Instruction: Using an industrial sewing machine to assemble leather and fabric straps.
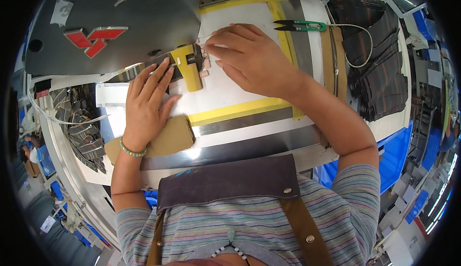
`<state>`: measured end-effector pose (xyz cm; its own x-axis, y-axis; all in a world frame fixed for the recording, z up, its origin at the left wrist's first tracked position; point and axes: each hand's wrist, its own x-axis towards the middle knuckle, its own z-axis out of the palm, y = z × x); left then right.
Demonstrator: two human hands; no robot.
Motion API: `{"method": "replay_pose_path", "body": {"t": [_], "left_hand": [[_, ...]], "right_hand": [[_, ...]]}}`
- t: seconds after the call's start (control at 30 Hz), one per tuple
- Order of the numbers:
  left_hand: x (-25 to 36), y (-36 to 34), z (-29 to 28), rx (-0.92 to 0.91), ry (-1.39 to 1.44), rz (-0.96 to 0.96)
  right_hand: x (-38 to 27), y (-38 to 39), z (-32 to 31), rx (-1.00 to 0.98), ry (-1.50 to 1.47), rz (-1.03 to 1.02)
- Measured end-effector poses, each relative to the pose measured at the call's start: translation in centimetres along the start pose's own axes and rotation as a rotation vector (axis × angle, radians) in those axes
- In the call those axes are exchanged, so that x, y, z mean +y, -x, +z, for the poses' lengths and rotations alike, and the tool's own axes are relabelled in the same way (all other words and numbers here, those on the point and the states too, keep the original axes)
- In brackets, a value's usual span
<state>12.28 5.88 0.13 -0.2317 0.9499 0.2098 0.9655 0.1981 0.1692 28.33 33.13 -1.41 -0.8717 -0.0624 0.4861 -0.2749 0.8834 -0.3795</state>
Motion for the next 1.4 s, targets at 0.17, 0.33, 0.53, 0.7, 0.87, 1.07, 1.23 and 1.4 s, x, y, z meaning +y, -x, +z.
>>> {"method": "replay_pose_path", "body": {"t": [0.17, 0.33, 0.53, 0.7, 0.87, 1.07, 1.23, 1.4], "left_hand": [[0.0, 0.0, 0.1, 0.021, 0.009, 0.012], [0.0, 0.0, 0.0, 0.015, 0.010, 0.011], [0.0, 0.0, 0.0, 0.028, 0.011, 0.016], [0.0, 0.1, 0.1, 0.054, 0.009, 0.019], [0.0, 0.1, 0.3, 0.055, -0.002, 0.025], [-0.2, 0.1, 0.5, 0.084, 0.006, 0.038], [-0.3, 0.2, 0.6, 0.095, 0.009, 0.045], [-0.4, 0.2, 0.7, 0.103, 0.037, 0.043]], "right_hand": [[-0.5, 0.1, 0.5, -0.075, -0.051, -0.074], [-0.6, 0.1, 0.5, -0.161, 0.010, -0.064], [-0.6, 0.2, 1.3, -0.185, 0.117, -0.110], [-0.9, 0.2, 1.2, -0.221, 0.161, -0.114], [-0.7, 0.4, 1.1, -0.190, 0.085, -0.063], [1.6, -0.4, -1.8, 0.159, 0.155, 0.009], [6.8, -0.9, -8.4, 0.152, 0.564, 0.217], [11.0, -1.9, -7.9, -0.113, 0.602, 0.390]]}}
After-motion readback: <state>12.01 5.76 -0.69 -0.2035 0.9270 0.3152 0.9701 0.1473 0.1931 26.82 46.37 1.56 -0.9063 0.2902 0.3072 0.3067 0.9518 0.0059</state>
